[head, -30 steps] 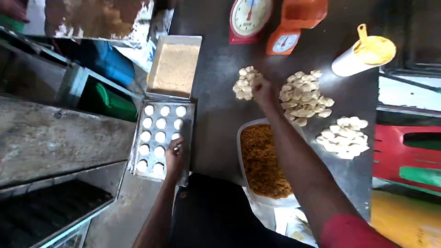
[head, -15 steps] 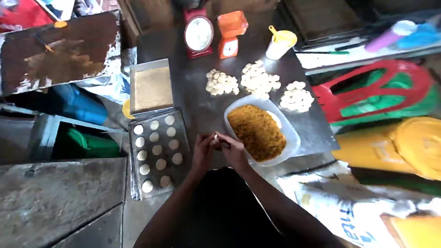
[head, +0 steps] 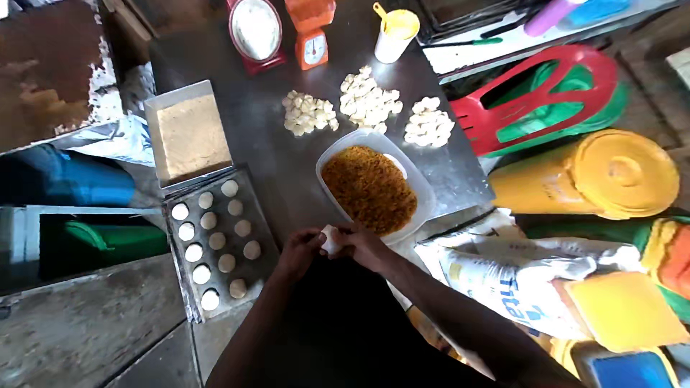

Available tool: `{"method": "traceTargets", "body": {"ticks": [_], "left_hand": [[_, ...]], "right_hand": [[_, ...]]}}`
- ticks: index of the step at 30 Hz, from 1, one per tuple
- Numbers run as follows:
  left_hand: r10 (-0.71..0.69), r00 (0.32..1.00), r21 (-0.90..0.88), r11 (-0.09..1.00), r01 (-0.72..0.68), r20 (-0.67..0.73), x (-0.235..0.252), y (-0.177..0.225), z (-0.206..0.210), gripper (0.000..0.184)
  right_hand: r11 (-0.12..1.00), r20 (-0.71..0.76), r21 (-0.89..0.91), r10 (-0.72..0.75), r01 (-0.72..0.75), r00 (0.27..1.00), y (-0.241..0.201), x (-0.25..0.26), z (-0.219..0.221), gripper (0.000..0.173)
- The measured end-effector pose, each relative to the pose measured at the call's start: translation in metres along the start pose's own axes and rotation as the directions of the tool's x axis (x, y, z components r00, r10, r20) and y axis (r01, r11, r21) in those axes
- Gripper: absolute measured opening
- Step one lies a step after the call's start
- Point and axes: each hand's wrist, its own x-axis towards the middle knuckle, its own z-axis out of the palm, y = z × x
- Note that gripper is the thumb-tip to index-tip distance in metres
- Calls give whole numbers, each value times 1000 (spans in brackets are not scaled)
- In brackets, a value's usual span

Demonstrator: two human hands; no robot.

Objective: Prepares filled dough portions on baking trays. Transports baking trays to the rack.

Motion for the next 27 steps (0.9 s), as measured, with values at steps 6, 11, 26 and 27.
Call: {"method": "traceTargets", "body": {"ticks": [6,11,26,27], "left_hand": [[-41,996,212,976,56,-73,47,-7,-10,40],[52,956,406,911,72,-288,53,2,-36,33],[216,950,453,887,-93,-227,54,22,-7,32],[242,946,479,871,-114,-216,58,26,-2,31]], "right_hand": [[940,-300,-342,-99,-10,949,-46,50,-99,28],[282,-207,-953,-322,-116,924,-39,97,-138,46],[429,-111,-903,-266,15,958,-59,115,-138,26],[514,-141,-858,-220,-8,965,-68,106,-138,28]]}}
